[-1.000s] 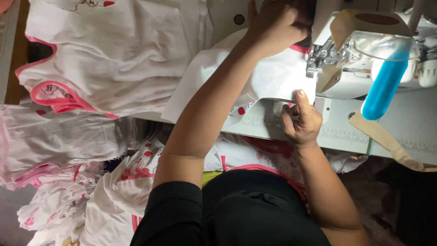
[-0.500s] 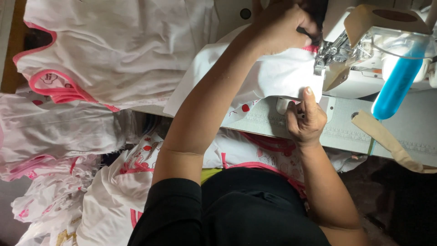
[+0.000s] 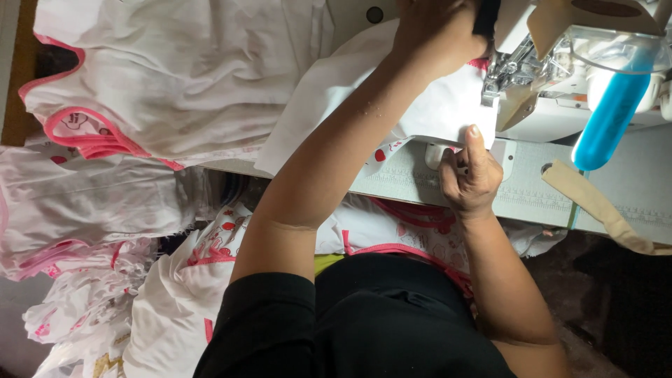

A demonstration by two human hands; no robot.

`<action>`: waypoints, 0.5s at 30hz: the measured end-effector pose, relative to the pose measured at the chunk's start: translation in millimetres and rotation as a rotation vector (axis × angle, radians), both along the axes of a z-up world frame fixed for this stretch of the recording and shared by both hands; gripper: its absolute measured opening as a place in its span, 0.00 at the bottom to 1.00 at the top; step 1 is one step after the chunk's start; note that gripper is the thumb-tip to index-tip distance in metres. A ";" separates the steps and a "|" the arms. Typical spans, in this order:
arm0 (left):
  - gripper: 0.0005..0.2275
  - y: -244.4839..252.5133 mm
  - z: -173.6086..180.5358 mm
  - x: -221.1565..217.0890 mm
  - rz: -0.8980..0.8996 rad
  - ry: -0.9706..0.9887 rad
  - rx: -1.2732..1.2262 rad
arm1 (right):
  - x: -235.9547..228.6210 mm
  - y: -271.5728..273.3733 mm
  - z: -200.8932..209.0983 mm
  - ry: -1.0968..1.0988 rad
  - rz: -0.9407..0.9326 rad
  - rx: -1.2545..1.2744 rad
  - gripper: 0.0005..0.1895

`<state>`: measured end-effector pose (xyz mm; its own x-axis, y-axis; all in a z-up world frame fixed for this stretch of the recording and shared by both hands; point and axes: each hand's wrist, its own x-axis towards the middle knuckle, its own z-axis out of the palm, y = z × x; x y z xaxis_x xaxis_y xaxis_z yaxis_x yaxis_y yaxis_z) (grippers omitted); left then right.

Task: The person is handling, inspecting, and stacking baby garments at a sewing workstation.

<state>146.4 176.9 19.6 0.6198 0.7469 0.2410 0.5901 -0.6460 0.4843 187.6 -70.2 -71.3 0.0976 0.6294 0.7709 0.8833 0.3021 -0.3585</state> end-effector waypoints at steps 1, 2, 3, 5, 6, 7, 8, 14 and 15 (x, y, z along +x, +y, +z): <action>0.19 1.6 -0.6 2.1 -0.008 0.053 -0.032 | 0.7 -0.7 -0.7 -0.004 0.001 -0.001 0.35; 0.21 4.1 -0.7 4.1 -0.017 0.108 -0.063 | 1.0 -0.2 -1.4 -0.007 0.001 0.000 0.35; 0.21 4.6 9.4 -7.6 -0.017 0.108 -0.061 | 0.9 0.9 -0.9 -0.007 0.000 0.001 0.35; 0.22 3.3 27.9 -29.5 -0.129 0.042 -0.164 | 1.2 0.2 -0.7 -0.015 0.004 -0.003 0.37; 0.22 2.6 29.6 -34.9 -0.134 0.043 -0.166 | 1.4 0.3 -0.3 -0.014 0.000 -0.005 0.37; 0.20 1.9 31.2 -40.7 -0.197 -0.001 -0.144 | 1.1 0.4 0.1 -0.006 0.002 -0.004 0.37; 0.17 1.3 32.6 -48.3 -0.253 -0.045 -0.123 | 0.6 1.2 0.2 0.002 0.011 -0.004 0.37; 0.04 -4.3 28.8 -50.2 -0.485 -0.342 0.157 | 0.2 -1.1 0.0 0.000 -0.003 -0.012 0.37; 0.04 -12.1 36.7 -57.7 -0.492 -0.343 0.157 | -0.5 0.3 1.8 0.000 -0.010 -0.011 0.37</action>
